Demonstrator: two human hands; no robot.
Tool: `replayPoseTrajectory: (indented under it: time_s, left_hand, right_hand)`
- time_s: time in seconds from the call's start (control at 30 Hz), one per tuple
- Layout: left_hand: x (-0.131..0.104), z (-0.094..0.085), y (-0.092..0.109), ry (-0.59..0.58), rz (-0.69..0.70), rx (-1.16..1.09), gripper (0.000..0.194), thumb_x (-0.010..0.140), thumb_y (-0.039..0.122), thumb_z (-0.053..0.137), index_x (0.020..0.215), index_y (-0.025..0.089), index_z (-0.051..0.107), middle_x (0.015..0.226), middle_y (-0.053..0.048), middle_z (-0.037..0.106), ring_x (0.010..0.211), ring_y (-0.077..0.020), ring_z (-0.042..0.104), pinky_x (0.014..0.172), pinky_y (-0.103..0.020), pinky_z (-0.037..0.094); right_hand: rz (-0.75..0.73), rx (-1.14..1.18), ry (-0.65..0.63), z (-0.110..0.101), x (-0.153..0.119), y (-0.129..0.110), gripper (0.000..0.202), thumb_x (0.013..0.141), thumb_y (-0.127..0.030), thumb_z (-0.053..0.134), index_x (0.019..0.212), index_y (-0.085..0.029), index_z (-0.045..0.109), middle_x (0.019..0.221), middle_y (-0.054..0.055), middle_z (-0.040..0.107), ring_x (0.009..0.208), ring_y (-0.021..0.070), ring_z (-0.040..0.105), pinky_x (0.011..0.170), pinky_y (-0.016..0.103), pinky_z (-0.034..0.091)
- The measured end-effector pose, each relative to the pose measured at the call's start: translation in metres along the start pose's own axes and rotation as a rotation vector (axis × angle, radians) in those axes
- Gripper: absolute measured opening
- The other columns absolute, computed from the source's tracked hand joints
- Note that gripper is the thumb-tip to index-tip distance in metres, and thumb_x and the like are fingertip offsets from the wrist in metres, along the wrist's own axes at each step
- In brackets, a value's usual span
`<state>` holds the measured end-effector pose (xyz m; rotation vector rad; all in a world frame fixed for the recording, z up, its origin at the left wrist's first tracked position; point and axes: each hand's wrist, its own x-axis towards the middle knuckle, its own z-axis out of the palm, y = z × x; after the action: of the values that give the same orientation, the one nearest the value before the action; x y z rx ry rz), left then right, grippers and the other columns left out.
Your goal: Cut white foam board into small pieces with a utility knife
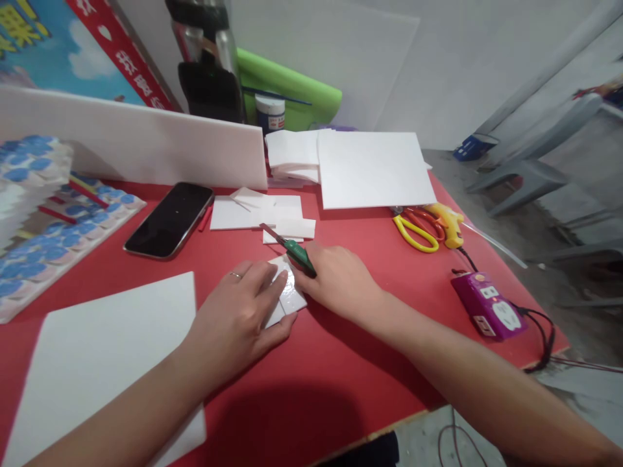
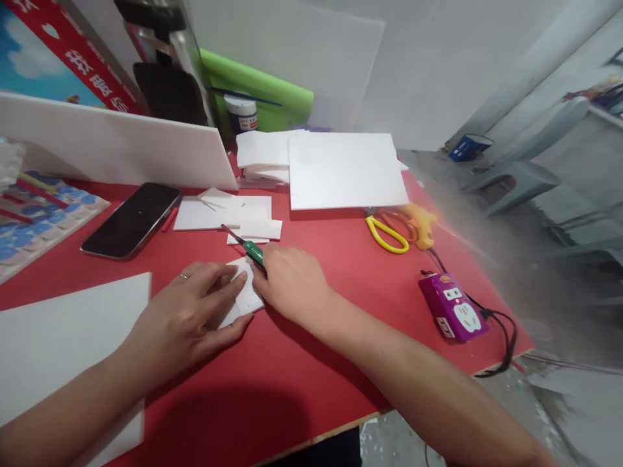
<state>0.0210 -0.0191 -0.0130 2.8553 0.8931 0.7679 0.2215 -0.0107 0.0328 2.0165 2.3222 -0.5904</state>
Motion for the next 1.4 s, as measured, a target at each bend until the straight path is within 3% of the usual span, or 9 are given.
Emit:
replayPoseTrajectory:
  time_s: [0.17, 0.4, 0.57, 0.73, 1.03, 1.4]
  left_hand:
    - [0.001, 0.0, 0.0, 0.015, 0.016, 0.004, 0.019, 0.1, 0.022, 0.06, 0.112, 0.009, 0.065, 0.106, -0.019, 0.066, 0.087, -0.0305, 0.06, 0.076, -0.045, 0.052]
    - [-0.002, 0.001, 0.001, -0.011, -0.012, 0.006, 0.03, 0.101, 0.026, 0.06, 0.122, 0.005, 0.065, 0.111, -0.021, 0.067, 0.091, -0.0327, 0.062, 0.077, -0.048, 0.054]
    - [-0.005, 0.002, 0.0, -0.046, -0.051, -0.008, 0.031, 0.102, 0.028, 0.061, 0.122, 0.005, 0.065, 0.112, -0.02, 0.067, 0.094, -0.0332, 0.063, 0.079, -0.048, 0.055]
    - [-0.005, 0.003, 0.001, -0.043, -0.059, 0.004, 0.031, 0.102, 0.029, 0.059, 0.121, 0.006, 0.066, 0.11, -0.019, 0.067, 0.09, -0.0312, 0.061, 0.077, -0.046, 0.054]
    - [-0.003, 0.003, 0.003, -0.054, -0.076, 0.022, 0.025, 0.099, 0.03, 0.062, 0.112, 0.01, 0.069, 0.103, -0.015, 0.064, 0.085, -0.0278, 0.058, 0.075, -0.041, 0.051]
    - [-0.002, 0.007, 0.002, -0.024, -0.053, 0.023, 0.023, 0.1, 0.029, 0.059, 0.109, 0.01, 0.07, 0.095, -0.012, 0.06, 0.082, -0.0259, 0.053, 0.072, -0.038, 0.047]
  right_hand:
    - [-0.017, 0.009, 0.015, 0.0, 0.005, 0.001, 0.028, 0.106, -0.041, 0.053, 0.108, -0.016, 0.067, 0.096, 0.01, 0.079, 0.082, 0.0253, 0.072, 0.058, 0.033, 0.031]
    - [-0.039, 0.206, 0.012, -0.006, -0.006, 0.008, 0.018, 0.106, -0.028, 0.051, 0.113, -0.017, 0.064, 0.096, 0.009, 0.077, 0.081, 0.0219, 0.068, 0.062, 0.03, 0.035]
    - [-0.046, 0.209, -0.065, -0.016, -0.029, 0.005, 0.034, 0.104, -0.021, 0.043, 0.134, -0.012, 0.056, 0.088, 0.009, 0.074, 0.068, 0.0203, 0.061, 0.058, 0.03, 0.033]
    - [-0.07, 0.109, -0.19, -0.016, -0.042, -0.01, 0.07, 0.099, -0.013, 0.042, 0.166, -0.006, 0.026, 0.092, 0.013, 0.075, 0.068, 0.0206, 0.061, 0.058, 0.03, 0.032]
    - [-0.051, 0.035, -0.187, -0.004, -0.046, -0.018, 0.076, 0.098, -0.013, 0.04, 0.171, -0.006, 0.017, 0.098, 0.017, 0.077, 0.075, 0.024, 0.066, 0.062, 0.033, 0.036]
    - [-0.057, -0.129, -0.253, -0.017, -0.042, -0.029, 0.081, 0.095, -0.01, 0.043, 0.171, -0.002, 0.015, 0.1, 0.02, 0.077, 0.086, 0.0287, 0.071, 0.064, 0.034, 0.043]
